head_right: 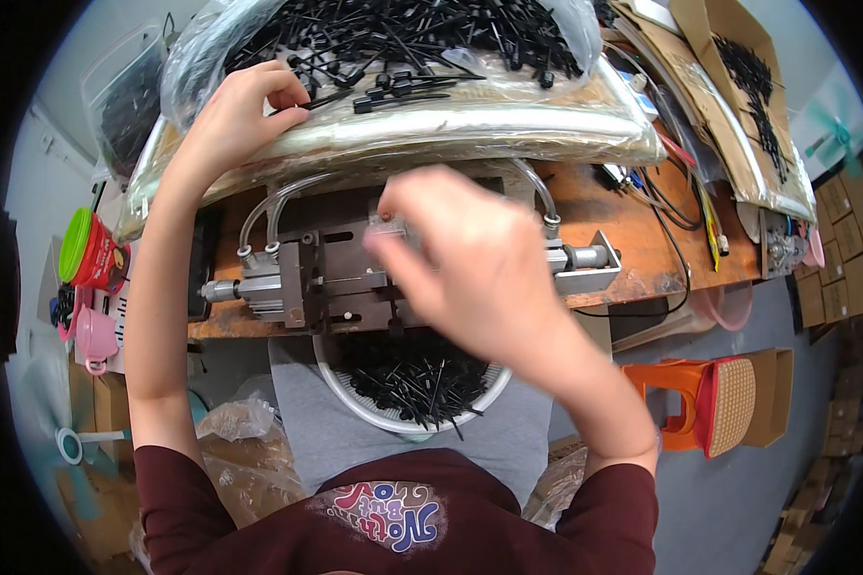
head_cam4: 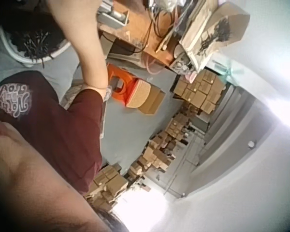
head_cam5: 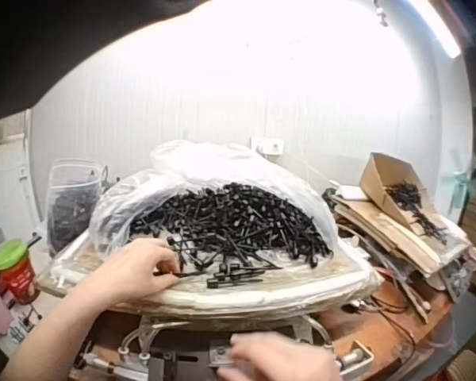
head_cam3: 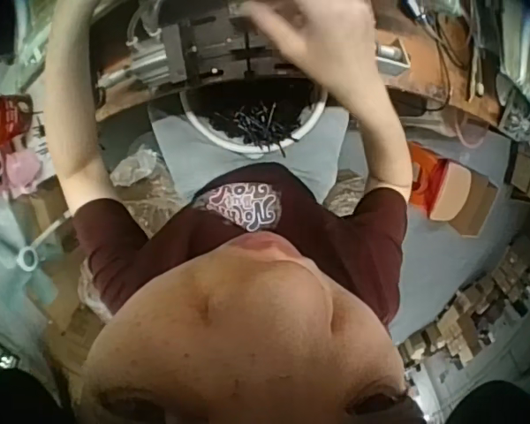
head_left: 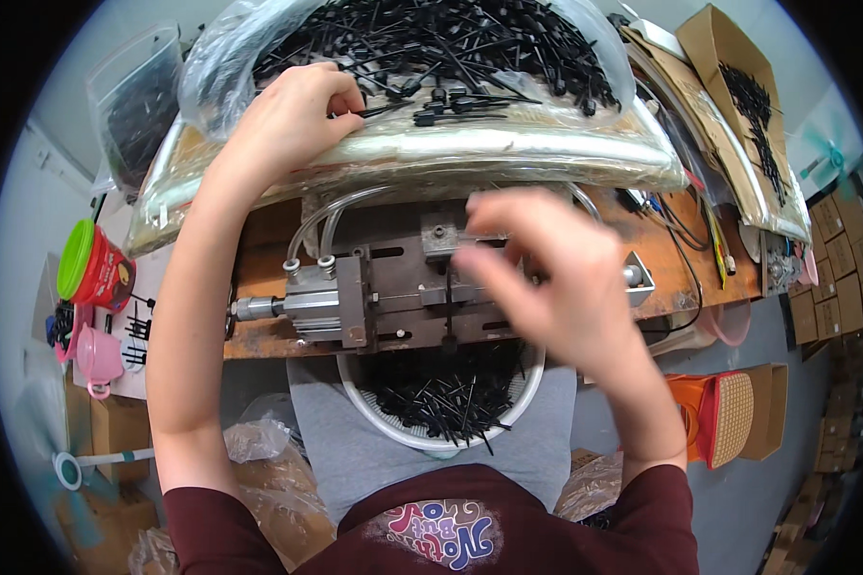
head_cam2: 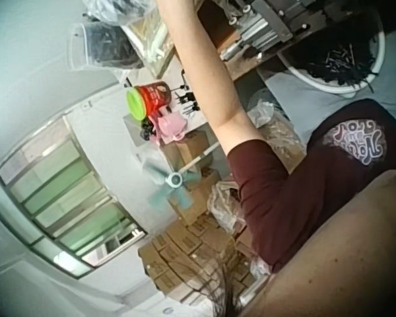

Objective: Using a pneumatic press or fixture to assemble small black plastic and rubber components.

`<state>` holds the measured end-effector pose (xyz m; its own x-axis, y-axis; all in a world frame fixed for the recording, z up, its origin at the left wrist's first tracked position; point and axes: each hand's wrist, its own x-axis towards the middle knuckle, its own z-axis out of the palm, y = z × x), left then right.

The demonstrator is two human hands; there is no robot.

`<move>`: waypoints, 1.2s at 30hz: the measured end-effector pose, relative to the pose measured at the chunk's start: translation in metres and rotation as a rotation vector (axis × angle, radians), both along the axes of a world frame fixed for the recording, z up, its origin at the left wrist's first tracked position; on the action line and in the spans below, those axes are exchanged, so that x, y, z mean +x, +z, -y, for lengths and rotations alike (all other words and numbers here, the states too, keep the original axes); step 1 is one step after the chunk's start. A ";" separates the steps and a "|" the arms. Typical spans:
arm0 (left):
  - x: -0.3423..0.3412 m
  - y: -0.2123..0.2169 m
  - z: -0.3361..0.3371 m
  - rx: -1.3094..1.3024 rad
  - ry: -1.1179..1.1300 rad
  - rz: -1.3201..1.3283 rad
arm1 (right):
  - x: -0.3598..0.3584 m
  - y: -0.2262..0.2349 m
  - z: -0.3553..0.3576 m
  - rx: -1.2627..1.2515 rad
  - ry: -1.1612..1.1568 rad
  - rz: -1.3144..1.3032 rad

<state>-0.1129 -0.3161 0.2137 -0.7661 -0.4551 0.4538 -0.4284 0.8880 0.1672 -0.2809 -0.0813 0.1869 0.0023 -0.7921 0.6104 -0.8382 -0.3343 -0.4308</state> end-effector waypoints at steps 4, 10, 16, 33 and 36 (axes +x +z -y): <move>0.001 0.004 0.000 -0.096 0.058 -0.146 | -0.034 0.032 0.057 -0.096 -0.165 -0.218; 0.008 0.020 -0.042 0.121 0.103 -0.479 | -0.066 0.051 0.136 0.280 -0.216 -0.478; 0.019 0.001 -0.135 0.372 -0.032 -0.683 | -0.051 0.059 0.164 0.559 -0.206 -0.569; 0.036 -0.093 -0.214 0.323 -0.072 -0.328 | -0.081 0.050 0.123 0.167 0.057 -0.554; 0.029 -0.103 -0.215 0.214 -0.088 -0.262 | -0.077 0.052 0.108 0.220 -0.040 -0.310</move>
